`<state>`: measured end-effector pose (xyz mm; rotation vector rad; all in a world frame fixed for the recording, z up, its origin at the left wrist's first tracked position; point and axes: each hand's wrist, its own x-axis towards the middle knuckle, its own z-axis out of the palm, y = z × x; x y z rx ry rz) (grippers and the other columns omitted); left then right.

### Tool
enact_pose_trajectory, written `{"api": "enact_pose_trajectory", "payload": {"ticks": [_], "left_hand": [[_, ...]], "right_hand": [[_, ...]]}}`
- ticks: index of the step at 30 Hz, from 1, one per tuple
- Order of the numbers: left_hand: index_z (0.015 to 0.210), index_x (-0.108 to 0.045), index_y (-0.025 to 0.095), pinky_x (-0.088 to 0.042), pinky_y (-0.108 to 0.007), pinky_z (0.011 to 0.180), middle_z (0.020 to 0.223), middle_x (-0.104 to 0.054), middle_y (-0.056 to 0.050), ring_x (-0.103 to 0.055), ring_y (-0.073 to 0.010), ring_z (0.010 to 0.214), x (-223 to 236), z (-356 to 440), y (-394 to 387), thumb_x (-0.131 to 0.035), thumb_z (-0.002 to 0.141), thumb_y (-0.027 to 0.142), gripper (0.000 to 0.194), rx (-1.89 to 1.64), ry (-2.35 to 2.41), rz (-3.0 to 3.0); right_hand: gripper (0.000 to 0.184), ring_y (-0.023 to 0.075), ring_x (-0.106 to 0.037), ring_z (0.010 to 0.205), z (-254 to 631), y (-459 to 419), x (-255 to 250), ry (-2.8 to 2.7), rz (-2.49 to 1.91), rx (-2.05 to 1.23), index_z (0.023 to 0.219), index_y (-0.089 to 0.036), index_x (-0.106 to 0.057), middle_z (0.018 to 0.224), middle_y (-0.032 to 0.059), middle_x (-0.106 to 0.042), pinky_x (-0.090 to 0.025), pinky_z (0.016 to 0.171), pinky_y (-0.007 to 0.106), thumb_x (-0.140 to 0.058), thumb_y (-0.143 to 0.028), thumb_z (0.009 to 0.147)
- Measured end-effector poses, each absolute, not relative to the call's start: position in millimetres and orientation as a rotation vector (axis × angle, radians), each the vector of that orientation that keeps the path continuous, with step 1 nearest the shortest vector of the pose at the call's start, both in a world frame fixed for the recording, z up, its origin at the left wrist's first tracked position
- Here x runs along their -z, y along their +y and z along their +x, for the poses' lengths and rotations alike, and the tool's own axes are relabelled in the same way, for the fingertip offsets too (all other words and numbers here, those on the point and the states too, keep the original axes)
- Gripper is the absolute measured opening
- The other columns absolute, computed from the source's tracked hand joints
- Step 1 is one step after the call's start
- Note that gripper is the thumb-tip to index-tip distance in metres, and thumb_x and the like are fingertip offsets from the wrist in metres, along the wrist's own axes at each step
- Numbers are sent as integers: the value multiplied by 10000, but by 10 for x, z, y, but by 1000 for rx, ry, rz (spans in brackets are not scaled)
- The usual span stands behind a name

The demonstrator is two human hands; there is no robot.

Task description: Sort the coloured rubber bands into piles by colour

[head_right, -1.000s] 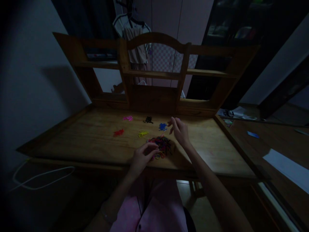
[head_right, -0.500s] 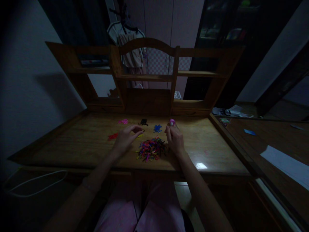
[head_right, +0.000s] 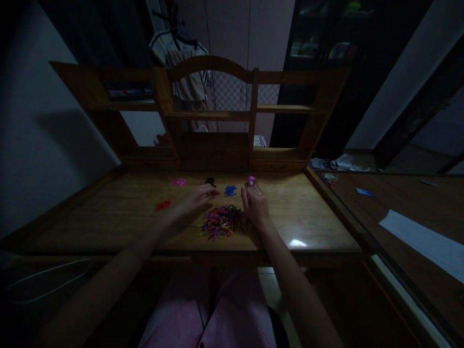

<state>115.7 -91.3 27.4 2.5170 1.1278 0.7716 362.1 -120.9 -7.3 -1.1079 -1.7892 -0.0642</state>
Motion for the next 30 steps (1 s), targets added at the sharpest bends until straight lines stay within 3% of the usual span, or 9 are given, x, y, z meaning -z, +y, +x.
{"api": "enact_pose_trajectory", "payload": {"ticks": [3, 9, 13, 18, 20, 25, 30], "left_hand": [[1029, -675, 218, -450, -300, 863, 1015, -668, -38, -598, -190, 961, -345, 1138, -1331, -532, 913, 318, 210, -654, 898, 2455], [993, -683, 224, -448, -307, 866, 1007, -655, -46, -592, -200, 967, -444, 1126, -1628, -580, 886, 344, 191, -610, 890, 2441], [1012, -675, 221, -445, -318, 874, 1022, -634, -62, -577, -206, 977, -374, 1259, -1599, -553, 906, 330, 194, -613, 889, 2501], [999, -671, 229, -436, -328, 885, 1040, -617, -60, -554, -215, 1012, -301, 1411, -1615, -545, 912, 335, 187, -583, 891, 2587], [991, -673, 232, -434, -326, 883, 1033, -614, -56, -551, -217, 1013, -282, 1438, -1620, -556, 906, 336, 179, -590, 900, 2599], [949, -669, 217, -431, -322, 867, 985, -608, -54, -548, -212, 985, -250, 1450, -1595, -530, 920, 293, 162, -609, 932, 2610], [900, -657, 215, -433, -321, 858, 971, -606, -50, -550, -211, 974, -246, 1441, -1566, -548, 907, 284, 128, -605, 967, 2582]], "right_hand": [[275, 246, -603, 1094, 3615, -1218, 70, -1794, -1120, 50, 855, -201, -625, 1050, 118, -666, -470, 933, 386, -399, -285, 987], [298, 248, -619, 1031, 3608, -1219, 69, -1814, -1124, 63, 797, -197, -615, 939, 115, -670, -470, 915, 386, -400, -287, 983], [298, 255, -605, 1067, 3601, -1235, 58, -1790, -1114, 61, 891, -199, -645, 1011, 121, -671, -471, 917, 393, -383, -303, 990], [319, 211, -655, 904, 3602, -1243, 65, -1763, -1123, 12, 1092, -200, -645, 1115, 126, -660, -517, 810, 344, -368, -326, 997], [322, 218, -651, 940, 3601, -1238, 75, -1760, -1125, 8, 1131, -205, -638, 1133, 127, -655, -518, 822, 348, -374, -329, 995], [316, 257, -574, 1152, 3602, -1224, 85, -1761, -1114, 50, 1123, -198, -641, 1154, 134, -646, -474, 939, 398, -379, -316, 992], [296, 234, -622, 1040, 3613, -1230, 71, -1780, -1126, 49, 1018, -190, -652, 1040, 122, -671, -483, 900, 375, -378, -300, 992]]}}
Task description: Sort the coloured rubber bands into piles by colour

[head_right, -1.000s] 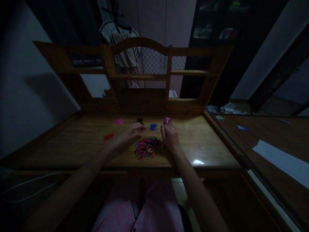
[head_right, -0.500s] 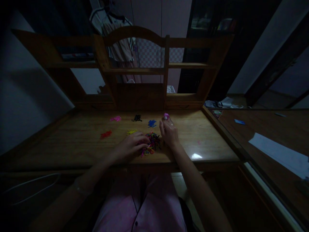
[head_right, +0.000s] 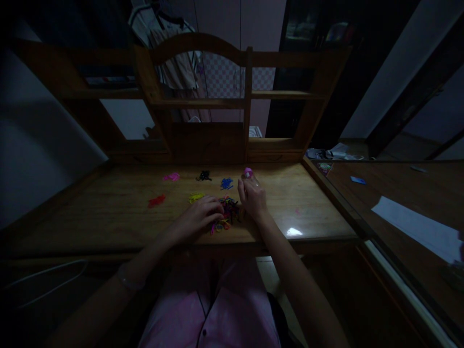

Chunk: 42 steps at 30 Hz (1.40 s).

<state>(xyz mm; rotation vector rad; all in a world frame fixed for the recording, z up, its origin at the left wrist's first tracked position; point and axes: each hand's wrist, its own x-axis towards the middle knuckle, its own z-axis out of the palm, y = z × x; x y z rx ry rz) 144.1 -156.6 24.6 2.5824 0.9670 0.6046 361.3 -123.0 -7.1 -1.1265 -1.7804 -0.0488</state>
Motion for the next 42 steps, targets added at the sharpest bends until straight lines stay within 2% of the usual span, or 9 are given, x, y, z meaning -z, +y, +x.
{"api": "enact_pose_trajectory", "payload": {"ticks": [5, 11, 24, 32, 36, 42], "left_hand": [[988, -656, 227, -431, -332, 868, 1003, -606, -53, -550, -214, 985, -235, 1429, -1554, -570, 895, 292, 142, -614, 960, 2586], [925, -671, 227, -428, -328, 846, 988, -608, -51, -544, -212, 972, -237, 1428, -1555, -553, 906, 283, 133, -611, 932, 2606], [873, -665, 201, -437, -332, 836, 905, -635, -58, -567, -214, 906, -341, 1364, -1484, -545, 906, 310, 166, -708, 1023, 2552], [947, -702, 220, -486, -268, 731, 944, -706, -29, -639, -194, 874, -357, 1363, -1512, -510, 889, 283, 210, -787, 1020, 2197], [982, -712, 210, -507, -259, 682, 900, -721, -27, -659, -181, 818, -269, 1366, -1468, -474, 870, 242, 265, -804, 1034, 1991], [973, -717, 190, -520, -277, 711, 903, -730, -51, -669, -180, 824, -177, 1332, -1392, -537, 834, 254, 236, -862, 1007, 1881]], "right_hand": [[283, 231, -619, 1048, 3611, -1241, 52, -1785, -1109, 53, 972, -197, -640, 1062, 124, -664, -478, 912, 380, -374, -292, 992], [297, 238, -629, 1036, 3604, -1237, 50, -1780, -1112, 79, 826, -206, -620, 993, 115, -678, -490, 900, 391, -385, -291, 987], [296, 220, -637, 918, 3611, -1207, 74, -1786, -1123, 69, 762, -212, -575, 894, 98, -665, -487, 835, 362, -396, -301, 981], [290, 228, -628, 955, 3603, -1215, 59, -1790, -1122, 69, 742, -209, -563, 937, 104, -663, -470, 854, 353, -407, -276, 977], [301, 226, -630, 932, 3609, -1211, 56, -1801, -1112, 70, 729, -209, -559, 900, 102, -661, -476, 841, 351, -406, -283, 976], [290, 232, -625, 944, 3608, -1216, 68, -1796, -1134, 66, 746, -210, -575, 858, 97, -650, -468, 887, 375, -409, -274, 975]]}}
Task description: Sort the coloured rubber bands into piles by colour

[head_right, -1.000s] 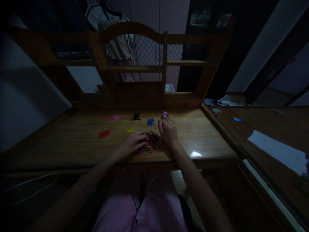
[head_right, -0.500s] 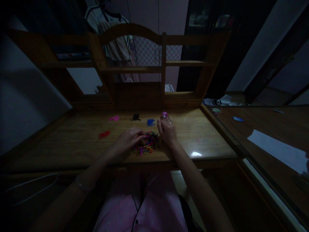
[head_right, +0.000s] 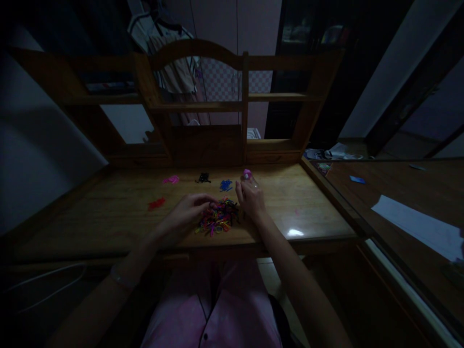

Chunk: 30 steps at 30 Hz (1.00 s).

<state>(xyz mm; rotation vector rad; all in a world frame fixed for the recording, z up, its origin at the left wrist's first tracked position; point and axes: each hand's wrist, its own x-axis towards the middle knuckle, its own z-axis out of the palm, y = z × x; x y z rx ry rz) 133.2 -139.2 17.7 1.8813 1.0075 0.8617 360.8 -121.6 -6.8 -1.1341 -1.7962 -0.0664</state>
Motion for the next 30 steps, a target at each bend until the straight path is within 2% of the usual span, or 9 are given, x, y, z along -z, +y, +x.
{"api": "enact_pose_trajectory", "payload": {"ticks": [4, 7, 12, 17, 21, 26, 30], "left_hand": [[896, -722, 165, -517, -270, 665, 866, -730, -71, -666, -178, 762, -113, 1221, -1007, -627, 783, 319, 214, -924, 1141, 1890], [880, -721, 153, -508, -272, 641, 817, -727, -72, -658, -178, 714, -107, 1123, -560, -631, 767, 318, 219, -991, 1387, 1924], [817, -735, 164, -484, -307, 741, 803, -720, -74, -651, -216, 778, -197, 1036, -131, -667, 727, 273, 157, -1055, 1496, 2024], [909, -718, 186, -465, -298, 814, 940, -689, -65, -629, -204, 882, -324, 1233, -483, -590, 831, 293, 184, -1068, 1424, 2229], [970, -688, 196, -449, -313, 874, 991, -652, -59, -596, -198, 960, -458, 1564, -1040, -523, 907, 290, 200, -897, 986, 2587], [970, -668, 185, -455, -326, 853, 993, -619, -72, -559, -211, 972, -402, 1819, -1232, -518, 887, 160, 173, -628, 833, 2877], [991, -662, 167, -462, -322, 838, 1011, -625, -91, -573, -215, 958, -248, 1871, -1113, -511, 875, 133, 193, -530, 852, 2877]], "right_hand": [[270, 239, -603, 1033, 3600, -1205, 79, -1803, -1131, 87, 770, -213, -591, 933, 106, -656, -459, 936, 395, -416, -261, 970], [268, 242, -591, 1069, 3595, -1194, 86, -1822, -1119, 112, 769, -216, -597, 969, 106, -660, -452, 968, 417, -419, -249, 966], [262, 255, -572, 1133, 3595, -1184, 98, -1815, -1138, 135, 784, -207, -604, 980, 115, -664, -449, 995, 439, -419, -236, 967], [250, 263, -535, 1216, 3593, -1174, 104, -1795, -1122, 144, 800, -208, -623, 1082, 115, -666, -443, 1018, 438, -434, -231, 962], [244, 251, -570, 1187, 3603, -1172, 103, -1781, -1140, 137, 952, -198, -664, 1113, 114, -675, -481, 977, 408, -423, -234, 969], [305, 239, -603, 1155, 3619, -1183, 112, -1726, -1175, 148, 1171, -197, -625, 1243, 119, -635, -522, 916, 380, -395, -266, 983], [324, 235, -630, 1112, 3618, -1198, 104, -1702, -1212, 159, 1173, -193, -632, 1216, 117, -655, -531, 888, 359, -378, -279, 990]]}}
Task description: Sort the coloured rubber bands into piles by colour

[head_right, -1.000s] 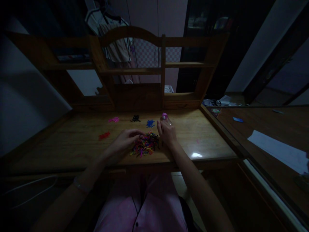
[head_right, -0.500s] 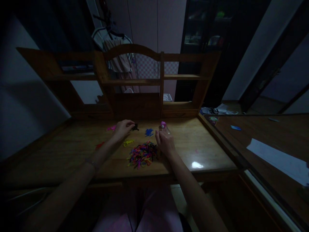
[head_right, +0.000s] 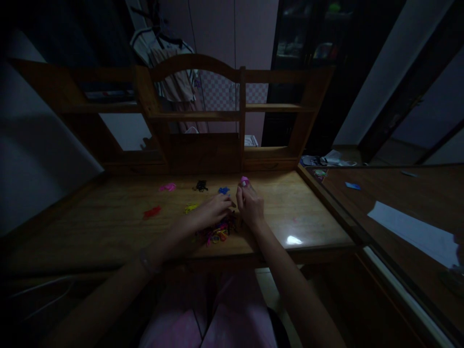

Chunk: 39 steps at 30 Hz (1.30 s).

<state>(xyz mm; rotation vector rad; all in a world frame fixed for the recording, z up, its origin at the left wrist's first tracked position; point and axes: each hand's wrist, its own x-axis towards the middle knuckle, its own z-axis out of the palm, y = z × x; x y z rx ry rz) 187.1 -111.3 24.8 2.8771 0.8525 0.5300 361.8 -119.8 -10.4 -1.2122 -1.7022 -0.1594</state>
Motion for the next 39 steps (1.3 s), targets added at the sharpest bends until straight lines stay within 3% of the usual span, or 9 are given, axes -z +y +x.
{"api": "enact_pose_trajectory", "payload": {"ticks": [5, 11, 16, 22, 29, 39], "left_hand": [[1041, -669, 193, -462, -276, 836, 1005, -666, -67, -607, -189, 933, -150, 1915, -1066, -514, 859, 103, 255, -441, 699, 2755], [985, -695, 153, -470, -278, 833, 961, -677, -83, -621, -191, 908, -76, 1958, -983, -524, 812, 53, 264, -447, 717, 2659], [1025, -687, 143, -477, -302, 861, 982, -681, -81, -623, -200, 931, -92, 1910, -951, -574, 765, 49, 298, -500, 651, 2542], [1113, -653, 141, -507, -300, 854, 1053, -692, -86, -646, -181, 940, -115, 1789, -911, -588, 824, 151, 296, -608, 553, 2110], [1130, -654, 141, -492, -365, 912, 1111, -690, -121, -647, -218, 1017, -89, 1645, -874, -680, 804, 266, 350, -674, 638, 1782], [1143, -639, 149, -511, -371, 895, 1181, -660, -152, -670, -204, 972, -84, 1511, -906, -730, 780, 263, 391, -824, 698, 1348]], "right_hand": [[323, 234, -629, 1106, 3608, -1214, 82, -1684, -1252, 179, 1152, -185, -641, 1210, 125, -655, -518, 878, 343, -377, -283, 991], [360, 198, -685, 803, 3598, -1228, 47, -1667, -1292, 175, 979, -178, -686, 911, 109, -722, -506, 738, 294, -348, -301, 1000], [373, 182, -658, 695, 3608, -1228, 36, -1664, -1308, 201, 890, -164, -678, 748, 89, -691, -474, 692, 277, -352, -309, 1000], [391, 193, -678, 784, 3612, -1216, 67, -1650, -1320, 198, 877, -159, -671, 893, 118, -717, -473, 691, 273, -342, -327, 1004], [391, 218, -684, 918, 3614, -1211, 64, -1652, -1302, 182, 974, -163, -691, 1022, 131, -717, -510, 772, 298, -336, -324, 1003], [361, 222, -686, 954, 3623, -1200, 88, -1666, -1293, 161, 1125, -190, -665, 1118, 111, -703, -523, 785, 304, -356, -330, 1002]]}}
